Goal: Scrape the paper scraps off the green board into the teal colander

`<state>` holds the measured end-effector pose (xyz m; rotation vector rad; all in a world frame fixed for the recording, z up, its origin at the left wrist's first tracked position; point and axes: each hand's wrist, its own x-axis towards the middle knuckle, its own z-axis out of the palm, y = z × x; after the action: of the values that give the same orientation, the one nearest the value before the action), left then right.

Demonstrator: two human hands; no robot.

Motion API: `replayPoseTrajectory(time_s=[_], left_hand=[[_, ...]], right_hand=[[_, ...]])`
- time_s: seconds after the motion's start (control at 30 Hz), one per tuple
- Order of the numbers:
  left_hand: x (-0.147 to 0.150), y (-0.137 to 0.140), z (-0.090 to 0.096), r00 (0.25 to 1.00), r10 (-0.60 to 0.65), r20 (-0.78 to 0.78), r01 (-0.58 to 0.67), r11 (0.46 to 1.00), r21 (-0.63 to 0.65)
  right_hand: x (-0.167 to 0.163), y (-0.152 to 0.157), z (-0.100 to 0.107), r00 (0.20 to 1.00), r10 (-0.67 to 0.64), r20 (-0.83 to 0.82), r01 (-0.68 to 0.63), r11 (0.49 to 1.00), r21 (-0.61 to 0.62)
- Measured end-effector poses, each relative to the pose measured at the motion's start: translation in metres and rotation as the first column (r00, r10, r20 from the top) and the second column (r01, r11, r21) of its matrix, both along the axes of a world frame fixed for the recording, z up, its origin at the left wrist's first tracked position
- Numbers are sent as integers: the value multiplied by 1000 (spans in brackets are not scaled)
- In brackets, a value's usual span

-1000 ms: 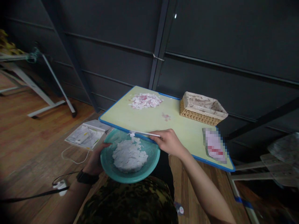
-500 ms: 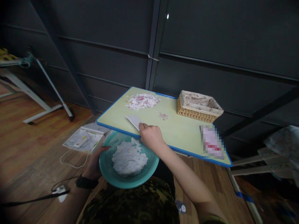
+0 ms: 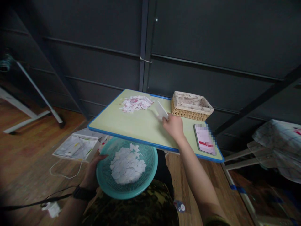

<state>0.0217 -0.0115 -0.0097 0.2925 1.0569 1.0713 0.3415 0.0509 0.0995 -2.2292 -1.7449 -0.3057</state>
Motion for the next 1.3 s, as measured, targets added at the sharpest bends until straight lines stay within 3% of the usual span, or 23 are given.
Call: replayPoseTrajectory(time_s=[0.1,0.2,0.33,0.47,0.7,1.07,1.3], left_hand=[[1,-2,-1,1000,28,14,-28,999,-36],[4,-6,-6,999,-44,31,49,985,-164],[15,-16,-25,984,-125,128,152,960,-236],[27,-24,-47,983,-106,147,146,945,-294],[28,-21,-51,988,-79,131,110,962,-250],[5,-12,-51,999,-50,5,50,987,-152],[-6,-6,-33,998,16,-59,-22,995,-96]], right_hand=[[17,23,7,995,27,-94,-20,997,73],[24,50,11,992,55,-113,-42,993,112],[21,83,8,985,120,-122,-104,985,136],[9,100,-4,965,199,-171,-163,966,201],[-14,88,-23,908,314,-277,-232,928,293],[-21,84,-33,926,358,-123,-341,930,137],[-21,81,-30,945,312,-97,-305,949,86]])
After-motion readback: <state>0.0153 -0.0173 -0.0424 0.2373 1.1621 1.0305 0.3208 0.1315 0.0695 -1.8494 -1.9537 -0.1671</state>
